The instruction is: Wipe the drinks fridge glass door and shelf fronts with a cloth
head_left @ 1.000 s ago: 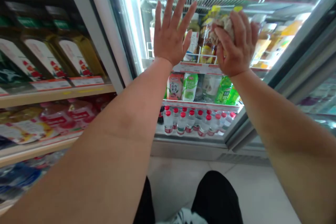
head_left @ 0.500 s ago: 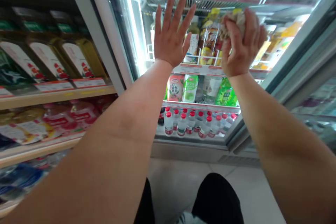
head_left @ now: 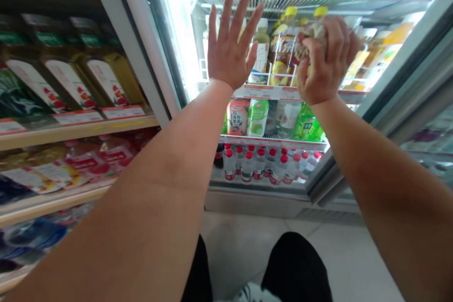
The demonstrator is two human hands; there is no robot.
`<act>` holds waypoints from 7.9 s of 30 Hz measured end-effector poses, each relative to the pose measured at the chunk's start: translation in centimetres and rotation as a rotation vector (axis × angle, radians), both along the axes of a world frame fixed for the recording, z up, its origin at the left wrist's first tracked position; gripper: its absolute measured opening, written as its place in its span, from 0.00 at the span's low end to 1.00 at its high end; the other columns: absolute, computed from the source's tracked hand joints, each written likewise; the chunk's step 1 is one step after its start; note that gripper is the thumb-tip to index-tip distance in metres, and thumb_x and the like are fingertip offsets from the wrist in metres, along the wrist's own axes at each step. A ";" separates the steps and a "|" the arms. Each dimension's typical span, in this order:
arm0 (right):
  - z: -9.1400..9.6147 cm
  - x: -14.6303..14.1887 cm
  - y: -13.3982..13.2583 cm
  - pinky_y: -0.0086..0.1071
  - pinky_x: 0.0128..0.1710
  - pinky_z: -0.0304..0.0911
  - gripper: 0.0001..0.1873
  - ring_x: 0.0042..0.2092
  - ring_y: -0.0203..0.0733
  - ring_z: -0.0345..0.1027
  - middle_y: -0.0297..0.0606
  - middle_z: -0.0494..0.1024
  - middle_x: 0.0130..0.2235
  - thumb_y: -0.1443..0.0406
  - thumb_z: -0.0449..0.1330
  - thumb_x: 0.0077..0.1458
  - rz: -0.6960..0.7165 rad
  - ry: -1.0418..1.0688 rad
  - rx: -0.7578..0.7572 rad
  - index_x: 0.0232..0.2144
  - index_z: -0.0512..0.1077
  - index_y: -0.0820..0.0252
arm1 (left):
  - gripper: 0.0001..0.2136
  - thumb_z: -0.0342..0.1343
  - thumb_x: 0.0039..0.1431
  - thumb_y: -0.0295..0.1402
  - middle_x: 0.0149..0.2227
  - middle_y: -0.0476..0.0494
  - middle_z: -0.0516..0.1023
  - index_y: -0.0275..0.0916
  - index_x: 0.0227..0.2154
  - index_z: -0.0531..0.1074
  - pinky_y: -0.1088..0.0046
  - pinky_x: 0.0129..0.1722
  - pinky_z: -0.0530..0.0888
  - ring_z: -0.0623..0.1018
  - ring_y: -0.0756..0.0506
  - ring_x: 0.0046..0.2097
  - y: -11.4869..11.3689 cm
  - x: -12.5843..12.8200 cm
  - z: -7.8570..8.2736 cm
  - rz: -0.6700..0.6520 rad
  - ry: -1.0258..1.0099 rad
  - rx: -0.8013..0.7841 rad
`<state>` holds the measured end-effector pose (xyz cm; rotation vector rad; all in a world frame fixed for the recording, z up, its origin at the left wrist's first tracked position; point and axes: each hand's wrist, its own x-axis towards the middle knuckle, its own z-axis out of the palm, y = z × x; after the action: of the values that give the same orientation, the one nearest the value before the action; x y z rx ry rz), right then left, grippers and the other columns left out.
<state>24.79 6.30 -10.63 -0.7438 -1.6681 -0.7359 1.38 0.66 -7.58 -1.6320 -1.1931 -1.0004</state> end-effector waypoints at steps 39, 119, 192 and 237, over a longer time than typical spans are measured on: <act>-0.1 0.3 0.5 0.63 0.68 0.42 0.23 0.72 0.58 0.46 0.39 0.61 0.69 0.59 0.46 0.65 0.041 -0.127 0.050 0.57 0.72 0.49 | 0.46 0.55 0.52 0.44 0.69 0.81 0.32 0.62 0.72 0.39 0.57 0.73 0.28 0.19 0.49 0.68 0.0 0.1 0.1 -0.110 -0.048 -0.081; -0.7 1.0 3.0 0.58 0.59 0.57 0.14 0.61 0.56 0.61 0.47 0.69 0.58 0.64 0.52 0.61 0.045 0.058 0.377 0.46 0.73 0.55 | 0.31 0.44 0.64 0.34 0.72 0.64 0.42 0.49 0.71 0.55 0.61 0.73 0.30 0.31 0.48 0.72 0.5 -0.1 -0.1 -0.006 0.002 0.040; 5.6 -0.8 0.6 0.52 0.72 0.44 0.27 0.73 0.47 0.41 0.33 0.56 0.72 0.55 0.44 0.68 0.007 -0.415 0.175 0.65 0.61 0.53 | 0.30 0.43 0.67 0.42 0.72 0.71 0.33 0.50 0.72 0.50 0.61 0.74 0.26 0.29 0.50 0.73 1.1 -0.4 0.1 -0.083 -0.060 -0.014; 5.0 -1.3 0.7 0.53 0.69 0.47 0.27 0.71 0.50 0.48 0.28 0.58 0.70 0.57 0.45 0.64 -0.101 -0.120 0.144 0.63 0.65 0.48 | 0.29 0.42 0.68 0.44 0.70 0.76 0.30 0.55 0.71 0.51 0.65 0.73 0.25 0.31 0.51 0.73 1.8 -1.1 -0.1 -0.084 -0.029 0.023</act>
<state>23.50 7.03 -5.60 -0.6967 -1.6738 -0.9778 0.29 2.49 -7.69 -1.6664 -1.1363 -1.0892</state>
